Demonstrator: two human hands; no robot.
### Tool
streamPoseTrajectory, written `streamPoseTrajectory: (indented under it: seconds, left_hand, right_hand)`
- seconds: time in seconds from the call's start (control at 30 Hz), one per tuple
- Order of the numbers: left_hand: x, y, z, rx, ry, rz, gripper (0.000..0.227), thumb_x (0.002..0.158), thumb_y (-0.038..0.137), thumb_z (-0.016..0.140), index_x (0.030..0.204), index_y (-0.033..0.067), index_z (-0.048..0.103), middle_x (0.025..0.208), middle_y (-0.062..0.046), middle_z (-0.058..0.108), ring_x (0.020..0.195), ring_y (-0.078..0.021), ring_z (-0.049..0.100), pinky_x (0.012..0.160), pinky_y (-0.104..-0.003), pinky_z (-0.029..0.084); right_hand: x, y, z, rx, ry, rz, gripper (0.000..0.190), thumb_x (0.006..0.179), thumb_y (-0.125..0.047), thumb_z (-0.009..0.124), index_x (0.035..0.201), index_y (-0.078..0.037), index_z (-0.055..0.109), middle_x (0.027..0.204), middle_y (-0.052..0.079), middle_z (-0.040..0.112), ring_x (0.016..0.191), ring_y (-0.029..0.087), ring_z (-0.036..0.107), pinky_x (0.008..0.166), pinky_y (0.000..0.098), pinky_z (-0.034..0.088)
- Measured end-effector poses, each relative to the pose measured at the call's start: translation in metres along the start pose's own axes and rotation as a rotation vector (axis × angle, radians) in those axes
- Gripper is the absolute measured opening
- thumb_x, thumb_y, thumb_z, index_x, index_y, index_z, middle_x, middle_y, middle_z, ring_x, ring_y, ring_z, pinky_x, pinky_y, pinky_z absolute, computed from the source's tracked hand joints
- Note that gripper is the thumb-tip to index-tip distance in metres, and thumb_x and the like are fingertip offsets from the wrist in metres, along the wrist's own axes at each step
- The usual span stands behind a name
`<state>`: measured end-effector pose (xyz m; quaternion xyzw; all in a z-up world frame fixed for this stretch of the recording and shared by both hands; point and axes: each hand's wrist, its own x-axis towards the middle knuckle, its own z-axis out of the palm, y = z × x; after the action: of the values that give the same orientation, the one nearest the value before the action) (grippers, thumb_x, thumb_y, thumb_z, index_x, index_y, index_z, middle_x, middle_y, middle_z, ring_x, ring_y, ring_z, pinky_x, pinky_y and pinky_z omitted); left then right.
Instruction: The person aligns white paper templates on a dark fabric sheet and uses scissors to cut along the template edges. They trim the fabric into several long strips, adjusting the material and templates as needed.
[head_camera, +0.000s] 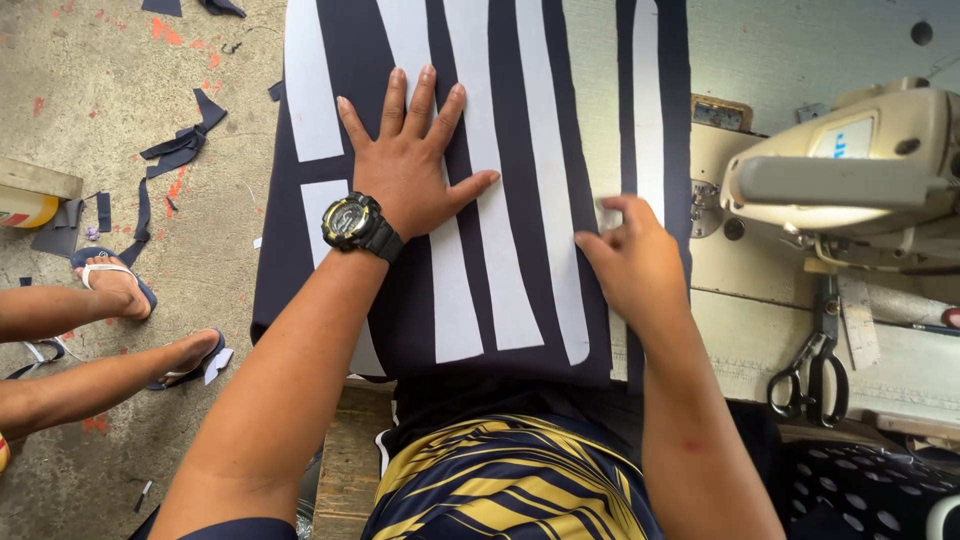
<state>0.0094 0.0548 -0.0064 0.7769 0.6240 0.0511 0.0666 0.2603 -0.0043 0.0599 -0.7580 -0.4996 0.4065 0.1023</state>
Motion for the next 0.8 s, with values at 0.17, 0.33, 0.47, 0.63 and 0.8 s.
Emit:
streamPoseTrajectory:
  seconds: [0.17, 0.33, 0.47, 0.63, 0.8]
  left_hand:
    - [0.01, -0.001, -0.003, -0.001, -0.028, -0.035, 0.093, 0.091, 0.084, 0.033, 0.163, 0.0274, 0.021, 0.17, -0.007, 0.012, 0.154, -0.0331, 0.004, 0.111, -0.08, 0.003]
    - [0.023, -0.003, -0.004, 0.003, -0.033, -0.057, 0.092, 0.091, 0.083, 0.033, 0.164, 0.0269, 0.021, 0.169, -0.007, 0.012, 0.153, -0.0334, 0.003, 0.11, -0.08, 0.003]
    - [0.027, 0.0, -0.008, -0.002, -0.034, -0.085, 0.091, 0.093, 0.079, 0.039, 0.163, 0.0248, 0.023, 0.169, -0.008, 0.012, 0.152, -0.0333, 0.003, 0.11, -0.08, 0.002]
    - [0.026, 0.003, -0.009, -0.012, -0.024, -0.078, 0.089, 0.094, 0.079, 0.037, 0.163, 0.0235, 0.023, 0.168, -0.01, 0.019, 0.152, -0.0368, 0.008, 0.109, -0.079, 0.002]
    - [0.031, -0.003, -0.007, 0.001, 0.014, -0.071, 0.086, 0.096, 0.077, 0.041, 0.162, 0.0248, 0.023, 0.167, -0.013, 0.02, 0.151, -0.0415, 0.013, 0.108, -0.081, 0.004]
  right_hand:
    - [-0.053, 0.083, -0.04, 0.05, 0.301, 0.156, 0.029, 0.093, -0.023, 0.069, 0.12, -0.016, 0.072, 0.095, 0.004, 0.077, 0.076, 0.017, 0.072, 0.076, 0.0299, 0.052]
    - [-0.071, 0.228, -0.099, -0.34, 0.553, 0.002, 0.031, 0.107, -0.019, 0.065, 0.133, -0.003, 0.07, 0.118, 0.017, 0.069, 0.106, 0.036, 0.064, 0.086, 0.0522, 0.049]
    - [-0.079, 0.234, -0.112, -0.512, 0.345, 0.121, 0.048, 0.1, -0.024, 0.058, 0.143, -0.003, 0.062, 0.142, 0.022, 0.06, 0.126, 0.046, 0.055, 0.096, 0.0609, 0.045]
    - [-0.077, 0.236, -0.112, -0.55, 0.379, 0.037, 0.051, 0.098, -0.024, 0.062, 0.142, 0.001, 0.062, 0.143, 0.022, 0.057, 0.128, 0.042, 0.054, 0.095, 0.0579, 0.045]
    - [-0.079, 0.198, -0.108, -0.532, 0.226, 0.196, 0.067, 0.091, -0.031, 0.064, 0.151, -0.005, 0.049, 0.139, 0.023, 0.056, 0.122, 0.047, 0.057, 0.094, 0.0589, 0.046]
